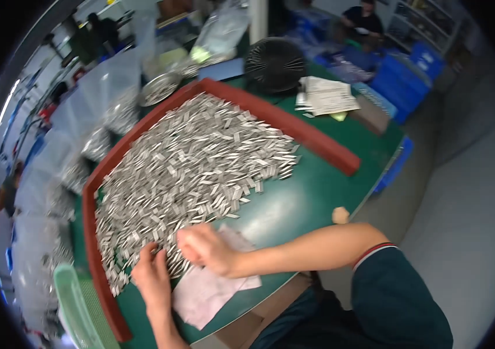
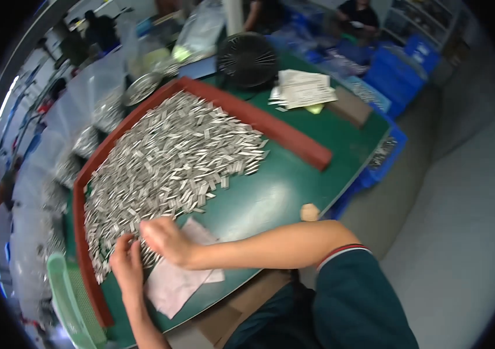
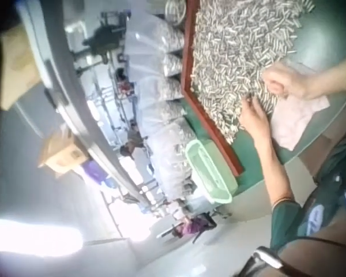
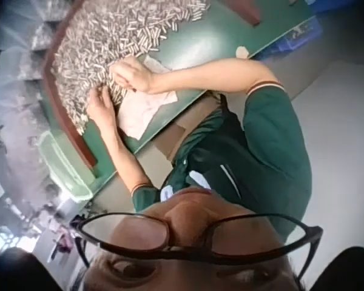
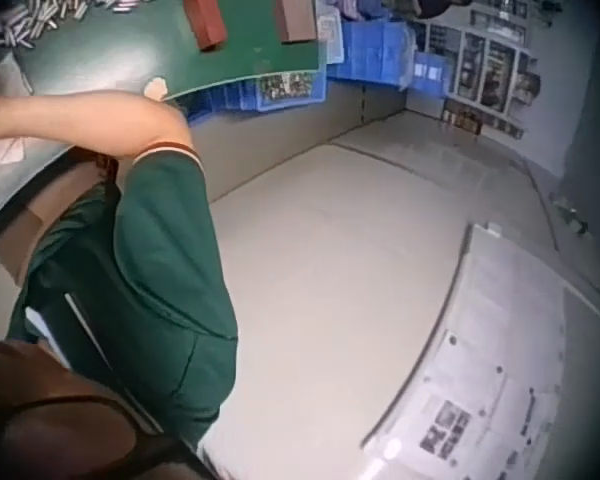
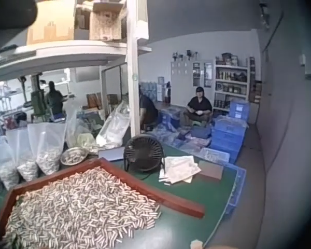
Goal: Inspecting and sorting small industrial metal pins using a metal pick tool on a factory workbench.
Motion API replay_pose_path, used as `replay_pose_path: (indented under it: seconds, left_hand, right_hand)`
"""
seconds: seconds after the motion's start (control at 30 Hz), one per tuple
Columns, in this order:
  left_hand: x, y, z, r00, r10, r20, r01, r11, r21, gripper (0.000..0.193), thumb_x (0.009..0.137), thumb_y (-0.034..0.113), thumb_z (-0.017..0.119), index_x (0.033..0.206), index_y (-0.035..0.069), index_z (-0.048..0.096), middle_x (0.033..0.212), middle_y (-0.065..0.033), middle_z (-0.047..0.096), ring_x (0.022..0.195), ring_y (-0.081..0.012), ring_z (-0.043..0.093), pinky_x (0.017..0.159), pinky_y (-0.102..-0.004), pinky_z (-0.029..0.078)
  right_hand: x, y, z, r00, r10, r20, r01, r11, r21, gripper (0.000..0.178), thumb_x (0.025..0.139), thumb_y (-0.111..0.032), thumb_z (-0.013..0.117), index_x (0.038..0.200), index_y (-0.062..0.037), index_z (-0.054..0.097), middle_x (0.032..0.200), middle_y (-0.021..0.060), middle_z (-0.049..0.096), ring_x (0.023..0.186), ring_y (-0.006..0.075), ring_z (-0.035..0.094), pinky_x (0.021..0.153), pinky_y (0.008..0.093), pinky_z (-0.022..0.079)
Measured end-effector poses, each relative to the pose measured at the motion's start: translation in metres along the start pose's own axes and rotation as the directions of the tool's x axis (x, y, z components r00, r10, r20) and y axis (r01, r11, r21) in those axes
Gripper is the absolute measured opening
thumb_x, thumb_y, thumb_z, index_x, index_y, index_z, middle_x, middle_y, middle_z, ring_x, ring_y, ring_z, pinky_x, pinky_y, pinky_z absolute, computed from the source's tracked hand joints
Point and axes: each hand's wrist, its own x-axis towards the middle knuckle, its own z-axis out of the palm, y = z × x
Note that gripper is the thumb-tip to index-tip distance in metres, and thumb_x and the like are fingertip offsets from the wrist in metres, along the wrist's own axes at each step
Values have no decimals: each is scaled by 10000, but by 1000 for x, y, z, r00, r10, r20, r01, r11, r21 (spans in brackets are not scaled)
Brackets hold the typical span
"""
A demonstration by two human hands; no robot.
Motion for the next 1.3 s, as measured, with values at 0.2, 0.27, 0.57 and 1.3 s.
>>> replay_pose_path:
  seconds: [0.2, 0.27, 0.57, 1.3]
  left_hand:
    - [5, 7, 8, 998, 55, 42, -54, 998, -26, 68, 801, 50, 537, 813, -14, 518, 575, -122, 520, 458, -217, 486, 449, -324, 371]
    - [5, 7, 8, 997, 36, 61, -35, 999, -12, 67, 804, 47, 531, 802, -16, 509, 589, -106, 519, 458, -200, 479, 452, -317, 372]
    - [-6, -17, -11, 849, -165, 502, 390, -445, -806, 69, 899, 110, 436, 926, 47, 430, 768, -31, 396, 518, -39, 279, 406, -149, 240]
    - [-16, -20, -13, 835, -232, 498, 412, -336, -847, 250, 884, 84, 452, 1129, 36, 430, 758, -34, 441, 504, -29, 297, 390, -138, 246]
  right_hand:
    - [-4, -9, -4, 999, -43, -12, 43, 999, 2, 387, 874, -226, 368, 514, -93, 320, 471, -28, 316, 416, 54, 279, 391, 215, 224]
    - [-4, -10, -5, 1000, -14, -6, 14, 1000, -3, 390, 872, -226, 376, 510, -95, 316, 465, -30, 308, 410, 53, 277, 389, 215, 221]
    - [-5, -17, -3, 1000, 3, 17, -3, 1000, 16, 389, 878, -226, 363, 516, -93, 309, 474, -28, 300, 407, 58, 261, 390, 217, 208]
    - [-3, -13, -5, 999, 45, 7, -45, 999, -5, 350, 859, -210, 336, 529, -99, 297, 462, -26, 297, 404, 58, 240, 387, 216, 195]
